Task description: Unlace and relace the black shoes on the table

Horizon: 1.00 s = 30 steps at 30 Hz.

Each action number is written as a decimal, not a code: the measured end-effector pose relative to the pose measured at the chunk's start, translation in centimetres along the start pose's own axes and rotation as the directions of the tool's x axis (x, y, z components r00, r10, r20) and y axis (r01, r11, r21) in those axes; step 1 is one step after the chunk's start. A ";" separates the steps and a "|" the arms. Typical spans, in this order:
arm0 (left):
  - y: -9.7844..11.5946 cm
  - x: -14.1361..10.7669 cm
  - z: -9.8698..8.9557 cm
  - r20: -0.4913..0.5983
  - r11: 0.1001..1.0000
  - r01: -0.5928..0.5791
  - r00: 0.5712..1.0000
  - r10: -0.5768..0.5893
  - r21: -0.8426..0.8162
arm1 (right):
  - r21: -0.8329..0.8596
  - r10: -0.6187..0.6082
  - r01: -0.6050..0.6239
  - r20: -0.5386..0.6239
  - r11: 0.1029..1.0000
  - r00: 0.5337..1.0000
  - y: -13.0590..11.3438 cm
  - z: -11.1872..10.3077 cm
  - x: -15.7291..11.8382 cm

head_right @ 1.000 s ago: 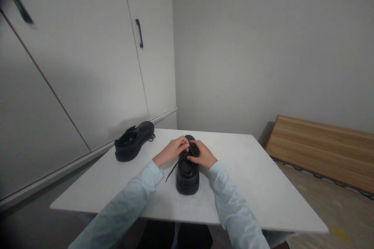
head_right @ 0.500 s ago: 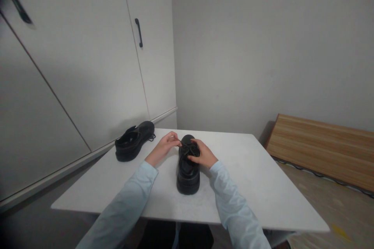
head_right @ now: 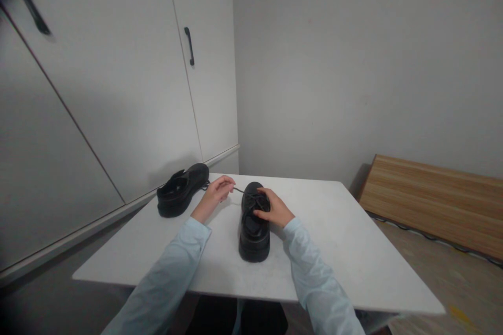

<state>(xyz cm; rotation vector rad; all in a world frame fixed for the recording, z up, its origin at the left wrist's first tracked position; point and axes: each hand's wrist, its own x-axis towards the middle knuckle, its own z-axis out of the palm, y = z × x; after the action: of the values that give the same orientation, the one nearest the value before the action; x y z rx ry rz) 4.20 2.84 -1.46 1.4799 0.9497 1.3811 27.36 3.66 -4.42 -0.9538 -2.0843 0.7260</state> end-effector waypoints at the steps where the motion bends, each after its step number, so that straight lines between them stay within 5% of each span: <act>1: 0.0 -0.1 0.0 0.014 1.000 -0.019 1.000 0.019 -0.019 | 0.009 -0.001 0.001 -0.002 1.000 1.000 0.0 0.0 0.0; 6: -0.2 -0.5 -0.2 0.015 0.992 -0.112 0.994 0.113 -0.061 | 0.073 0.034 -0.030 -0.058 0.997 0.998 -0.4 0.0 0.0; 10: -0.2 -0.6 -0.1 -0.024 0.982 -0.159 0.986 0.162 0.102 | 0.052 0.033 -0.023 -0.193 0.998 0.981 -0.2 -0.1 0.3; 14: -0.3 -0.5 0.5 -0.038 0.946 -0.162 0.983 0.179 0.281 | 0.119 0.166 -0.140 -0.254 0.983 0.953 0.5 -0.3 0.5; 21: -1.7 -0.4 1.5 0.157 0.862 -0.282 0.959 0.237 0.421 | 0.345 0.298 -0.227 -0.167 0.911 0.940 -0.1 -0.6 0.2; 30: -2.2 -0.6 1.7 0.283 0.879 -0.260 0.947 0.151 0.399 | 0.174 0.216 -0.185 -0.180 0.967 0.960 -0.5 -0.4 0.4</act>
<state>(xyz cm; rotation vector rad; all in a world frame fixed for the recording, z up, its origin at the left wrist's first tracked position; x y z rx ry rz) 5.87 2.84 -3.72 2.0901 1.0017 1.1367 27.25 3.73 -3.68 -1.1127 -1.7486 0.8483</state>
